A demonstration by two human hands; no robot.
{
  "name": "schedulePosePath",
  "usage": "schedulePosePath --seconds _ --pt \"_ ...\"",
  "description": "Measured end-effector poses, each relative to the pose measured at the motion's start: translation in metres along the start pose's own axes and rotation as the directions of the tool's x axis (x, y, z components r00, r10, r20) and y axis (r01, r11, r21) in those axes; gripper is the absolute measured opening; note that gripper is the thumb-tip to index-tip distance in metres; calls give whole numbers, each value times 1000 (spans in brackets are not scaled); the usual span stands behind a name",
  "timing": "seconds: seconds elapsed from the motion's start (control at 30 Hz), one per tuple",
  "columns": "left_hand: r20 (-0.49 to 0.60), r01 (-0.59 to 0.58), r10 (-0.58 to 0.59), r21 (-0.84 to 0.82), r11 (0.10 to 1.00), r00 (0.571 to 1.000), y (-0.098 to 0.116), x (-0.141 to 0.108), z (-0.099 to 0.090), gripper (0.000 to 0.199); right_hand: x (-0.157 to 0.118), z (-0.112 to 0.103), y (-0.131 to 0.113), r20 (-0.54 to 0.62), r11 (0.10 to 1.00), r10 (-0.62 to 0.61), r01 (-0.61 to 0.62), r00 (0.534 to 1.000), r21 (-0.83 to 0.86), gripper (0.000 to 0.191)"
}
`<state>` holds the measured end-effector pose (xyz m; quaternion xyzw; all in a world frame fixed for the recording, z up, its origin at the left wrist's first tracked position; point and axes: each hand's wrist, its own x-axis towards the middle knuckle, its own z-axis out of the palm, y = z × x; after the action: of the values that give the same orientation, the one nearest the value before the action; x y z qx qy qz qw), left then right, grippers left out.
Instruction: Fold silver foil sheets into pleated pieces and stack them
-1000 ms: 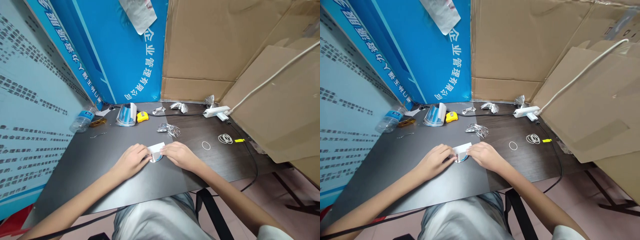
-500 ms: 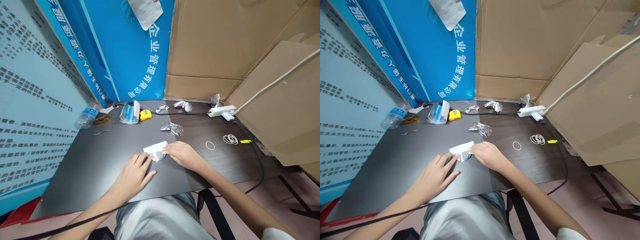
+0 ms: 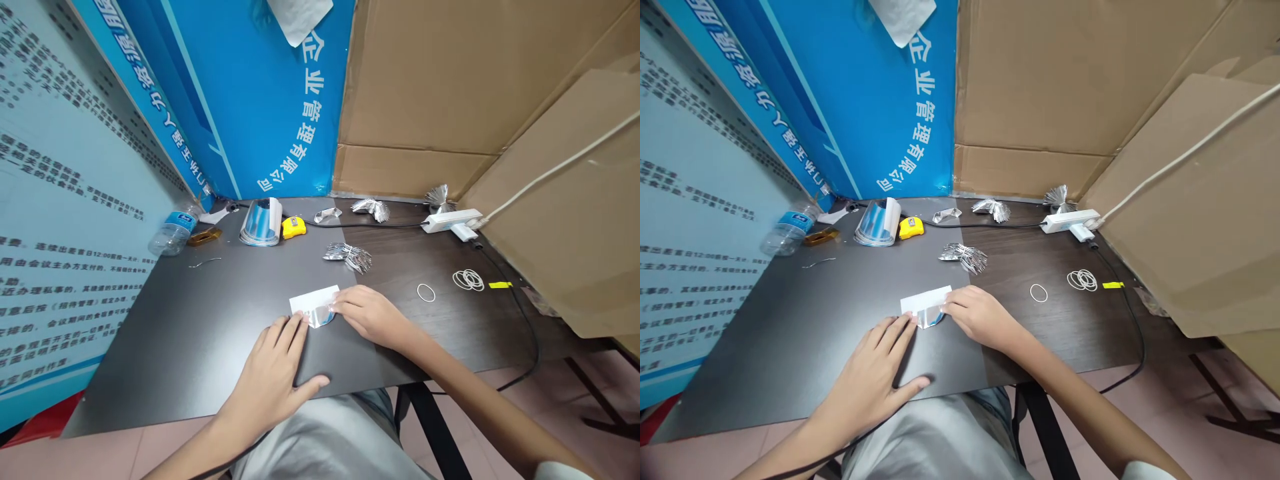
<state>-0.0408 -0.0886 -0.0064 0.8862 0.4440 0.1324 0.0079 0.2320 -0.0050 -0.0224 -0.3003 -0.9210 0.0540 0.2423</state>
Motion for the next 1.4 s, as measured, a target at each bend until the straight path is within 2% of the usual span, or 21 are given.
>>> schedulePosePath --seconds 0.17,0.27,0.33,0.4,0.5,0.53,0.57,0.63,0.67,0.7,0.73,0.8,0.87,0.9,0.97,1.23,1.4 --pt "-29 -17 15 -73 997 999 4 -6 -6 74 -4 -4 -18 15 991 61 -62 998 117 20" --pt "-10 17 -19 -223 975 1000 7 -11 -11 44 -3 -7 -32 7 944 167 -162 986 287 17" --pt "1 76 -82 -386 919 997 4 -9 -17 22 1 -8 -39 -7 878 260 -233 966 418 14" --pt "30 181 -195 -533 827 980 -3 -2 -25 20 6 -9 -43 8 798 363 -316 932 513 15" --pt "95 334 -348 -594 732 933 -23 18 -33 22 18 -10 -41 80 678 481 -429 873 597 17" --pt "102 336 -347 -598 728 932 -31 24 -34 21 22 -11 -38 86 663 497 -442 863 604 18" --pt "59 305 -336 -586 751 940 -39 31 -34 20 26 -13 -35 66 677 497 -434 865 594 18" --pt "-114 153 -237 -487 860 965 -55 41 -33 17 32 -17 -27 -41 796 413 -339 910 501 17" --pt "-213 25 -116 -388 921 970 -62 44 -32 17 33 -19 -24 -96 874 326 -261 941 411 17" --pt "-287 -112 36 -251 962 957 -68 46 -31 18 33 -20 -21 -137 937 220 -171 966 303 17" --pt "-322 -225 181 -106 969 929 -72 46 -30 21 30 -21 -19 -156 978 115 -84 981 193 19" --pt "-339 -391 408 120 913 848 -75 45 -28 22 22 -18 -18 -143 999 -28 30 989 11 21" --pt "-329 -466 517 225 856 790 -73 42 -25 19 12 -12 -20 -117 994 -81 71 990 -89 21" --pt "-316 -484 540 242 841 780 -70 40 -23 18 7 -9 -21 -103 990 -93 82 990 -113 21" --pt "-276 -500 554 246 831 785 -66 36 -18 15 0 -4 -24 -72 988 -95 85 993 -128 20" --pt "-115 -467 495 205 860 861 -62 31 -16 20 -4 1 -24 21 999 5 -5 1000 -33 18" --pt "-82 -464 484 189 866 871 -59 25 -14 21 -6 2 -24 21 999 11 -10 1000 -39 21"
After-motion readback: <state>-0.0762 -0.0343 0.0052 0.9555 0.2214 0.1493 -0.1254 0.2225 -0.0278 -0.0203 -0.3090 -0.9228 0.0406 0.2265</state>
